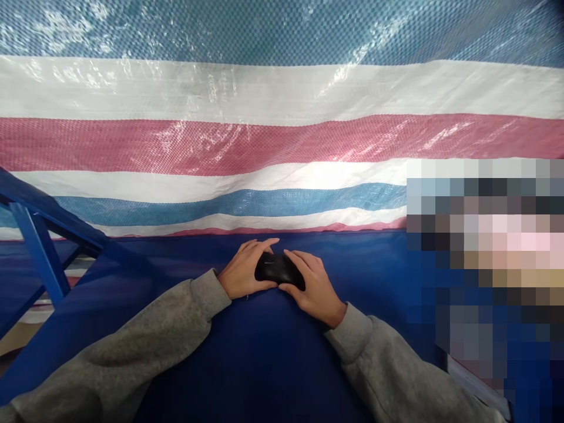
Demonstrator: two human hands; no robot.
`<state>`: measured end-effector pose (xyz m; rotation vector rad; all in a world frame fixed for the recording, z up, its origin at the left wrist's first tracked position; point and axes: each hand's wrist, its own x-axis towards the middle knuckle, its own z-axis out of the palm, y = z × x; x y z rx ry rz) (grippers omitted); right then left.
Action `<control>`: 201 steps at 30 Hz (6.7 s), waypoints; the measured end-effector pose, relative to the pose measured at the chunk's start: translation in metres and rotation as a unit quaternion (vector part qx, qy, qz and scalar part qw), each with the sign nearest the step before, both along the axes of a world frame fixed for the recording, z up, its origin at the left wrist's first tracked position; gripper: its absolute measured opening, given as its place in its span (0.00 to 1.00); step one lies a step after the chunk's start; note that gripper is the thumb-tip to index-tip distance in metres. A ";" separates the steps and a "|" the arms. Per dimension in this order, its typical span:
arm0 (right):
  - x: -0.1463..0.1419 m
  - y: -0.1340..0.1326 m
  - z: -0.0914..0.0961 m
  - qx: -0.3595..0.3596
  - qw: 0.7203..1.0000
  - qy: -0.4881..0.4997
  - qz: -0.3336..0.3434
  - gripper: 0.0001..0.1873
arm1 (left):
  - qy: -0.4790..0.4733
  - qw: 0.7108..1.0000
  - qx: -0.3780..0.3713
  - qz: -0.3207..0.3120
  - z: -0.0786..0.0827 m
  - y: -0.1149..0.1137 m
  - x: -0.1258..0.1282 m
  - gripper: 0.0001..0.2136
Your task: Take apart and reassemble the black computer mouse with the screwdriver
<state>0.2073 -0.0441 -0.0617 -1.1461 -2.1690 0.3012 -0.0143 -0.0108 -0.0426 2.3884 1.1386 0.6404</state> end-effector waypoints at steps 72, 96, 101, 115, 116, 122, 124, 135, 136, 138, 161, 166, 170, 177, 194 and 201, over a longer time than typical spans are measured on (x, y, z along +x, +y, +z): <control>-0.001 -0.003 0.011 0.042 0.999 0.016 0.021 0.22 | -0.119 0.944 0.047 0.304 0.028 0.018 -0.015 0.10; -0.007 -0.007 0.014 0.139 0.984 0.110 0.032 0.05 | -0.469 0.838 0.022 0.277 0.005 -0.008 0.015 0.14; -0.008 -0.007 0.013 0.120 0.987 0.098 0.034 0.06 | -0.485 0.829 0.019 0.277 0.003 -0.009 0.016 0.14; -0.008 -0.007 0.015 0.122 0.984 0.125 0.027 0.05 | -0.494 0.821 0.051 0.282 0.001 -0.008 0.014 0.14; -0.008 -0.007 0.015 0.125 0.984 0.127 0.022 0.06 | -0.494 0.821 0.052 0.283 0.001 -0.008 0.014 0.14; -0.008 -0.007 0.016 0.134 0.982 0.133 0.000 0.06 | -0.502 0.817 0.042 0.280 0.002 -0.008 0.015 0.14; -0.008 -0.007 0.016 0.136 0.982 0.134 0.002 0.06 | -0.502 0.818 0.041 0.278 0.003 -0.008 0.015 0.14; -0.007 -0.008 0.016 0.119 0.985 0.123 -0.030 0.06 | -0.496 0.825 0.079 0.261 0.004 -0.009 0.015 0.14; -0.006 -0.008 0.015 0.107 0.987 0.113 -0.038 0.09 | -0.493 0.824 0.090 0.262 0.006 -0.007 0.014 0.13; -0.006 -0.007 0.013 0.079 0.993 0.081 -0.044 0.19 | -0.481 0.826 0.124 0.266 0.013 0.000 0.012 0.13; -0.003 -0.004 0.005 0.014 1.000 0.021 -0.008 0.25 | -0.170 0.900 0.399 0.050 0.062 0.038 0.015 0.09; -0.004 -0.004 0.006 0.019 0.999 0.026 -0.012 0.25 | -0.150 0.912 0.380 0.035 0.051 0.041 0.013 0.09; -0.004 -0.004 0.006 0.010 1.000 0.022 -0.011 0.25 | -0.151 0.921 0.358 0.025 0.046 0.043 0.011 0.09; -0.003 -0.004 0.007 0.013 1.000 0.018 0.006 0.26 | -0.235 0.944 0.232 0.005 0.046 0.031 0.020 0.10; -0.005 -0.005 0.009 0.014 0.999 0.004 0.031 0.25 | -0.502 0.863 -0.001 0.065 0.052 0.019 0.040 0.07; -0.005 -0.005 0.010 0.020 0.999 0.007 0.035 0.25 | -0.488 0.870 -0.004 0.072 0.054 0.013 0.040 0.09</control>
